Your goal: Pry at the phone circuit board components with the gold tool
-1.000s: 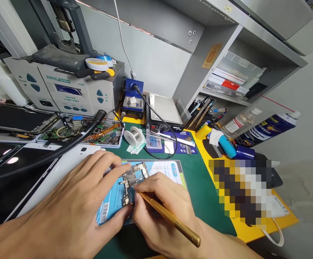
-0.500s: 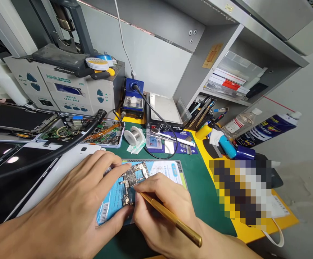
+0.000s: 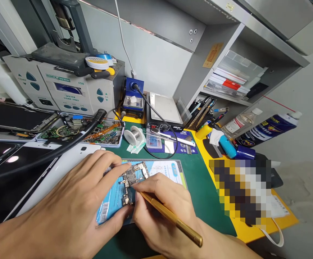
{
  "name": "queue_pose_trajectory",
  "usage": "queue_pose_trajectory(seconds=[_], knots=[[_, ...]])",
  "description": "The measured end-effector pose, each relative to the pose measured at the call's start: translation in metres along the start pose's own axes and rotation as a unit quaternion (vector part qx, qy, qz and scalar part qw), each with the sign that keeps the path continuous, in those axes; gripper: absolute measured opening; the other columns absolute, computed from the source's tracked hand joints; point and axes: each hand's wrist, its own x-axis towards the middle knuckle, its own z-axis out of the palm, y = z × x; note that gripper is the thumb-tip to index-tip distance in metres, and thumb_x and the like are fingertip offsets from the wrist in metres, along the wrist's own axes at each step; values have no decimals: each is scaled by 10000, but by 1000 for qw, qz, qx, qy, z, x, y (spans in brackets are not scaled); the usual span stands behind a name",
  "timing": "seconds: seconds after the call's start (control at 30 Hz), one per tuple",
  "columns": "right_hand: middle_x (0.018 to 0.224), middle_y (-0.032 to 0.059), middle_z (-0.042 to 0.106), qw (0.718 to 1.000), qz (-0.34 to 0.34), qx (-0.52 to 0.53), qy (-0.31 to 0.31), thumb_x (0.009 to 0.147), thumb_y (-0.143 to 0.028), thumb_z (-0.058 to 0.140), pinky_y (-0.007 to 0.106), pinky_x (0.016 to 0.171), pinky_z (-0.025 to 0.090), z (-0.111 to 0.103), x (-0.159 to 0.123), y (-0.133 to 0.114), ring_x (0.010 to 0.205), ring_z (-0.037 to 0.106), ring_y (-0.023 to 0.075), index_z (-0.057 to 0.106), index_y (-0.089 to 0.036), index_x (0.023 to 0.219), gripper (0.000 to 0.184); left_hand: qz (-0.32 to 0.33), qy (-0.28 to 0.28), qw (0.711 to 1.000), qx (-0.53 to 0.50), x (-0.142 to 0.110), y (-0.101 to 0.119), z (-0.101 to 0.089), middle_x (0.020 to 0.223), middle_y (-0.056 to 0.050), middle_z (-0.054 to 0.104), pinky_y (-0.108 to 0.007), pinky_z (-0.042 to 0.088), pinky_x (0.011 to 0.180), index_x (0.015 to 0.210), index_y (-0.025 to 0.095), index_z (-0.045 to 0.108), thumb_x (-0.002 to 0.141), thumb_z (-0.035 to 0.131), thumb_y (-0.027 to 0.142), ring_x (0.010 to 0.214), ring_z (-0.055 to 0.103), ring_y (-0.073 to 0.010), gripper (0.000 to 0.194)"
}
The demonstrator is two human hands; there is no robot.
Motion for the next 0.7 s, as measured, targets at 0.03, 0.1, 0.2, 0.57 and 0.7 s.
queue_pose_trajectory(seconds=[0.03, 0.1, 0.2, 0.57, 0.7], knots=[[835, 13, 787, 1000, 1, 0, -3, 918, -21, 692, 187, 674, 645, 0, 0, 0, 681, 750, 122, 762, -179, 994, 188, -7, -1, 1000, 0, 0, 0, 0, 1114, -106, 580, -508, 507, 848, 1193, 164, 648, 903, 633, 326, 1020, 517, -298, 332], [837, 17, 789, 1000, -3, 3, -2, 924, -22, 694, 188, 670, 647, 0, 0, 1, 676, 750, 124, 766, -177, 1003, 189, -10, -1, 1000, -1, 0, 1, 0, 1117, -108, 582, -513, 508, 857, 1180, 165, 653, 900, 628, 331, 1028, 517, -302, 327], [845, 22, 789, 1000, -2, 9, 2, 928, -26, 692, 191, 667, 645, 1, 1, 1, 679, 750, 126, 764, -172, 1012, 184, -6, -1, 1000, 0, 0, 1, 0, 1114, -109, 583, -510, 504, 849, 1188, 164, 654, 896, 635, 338, 1024, 518, -305, 341], [840, 13, 780, 1000, -2, 14, -6, 922, -12, 696, 166, 700, 633, -1, -1, 1, 692, 738, 104, 763, -162, 995, 179, -2, -1, 1000, -5, 1, -1, 1, 1122, -110, 576, -511, 503, 848, 1202, 151, 658, 894, 639, 321, 1025, 523, -310, 352], [858, 20, 779, 1000, -4, 23, -2, 924, -5, 695, 169, 693, 623, -1, -2, 3, 699, 742, 104, 761, -156, 1016, 189, 5, -3, 1000, -5, 0, -3, 1, 1121, -114, 572, -518, 495, 847, 1199, 150, 653, 893, 645, 313, 1027, 515, -313, 347]])
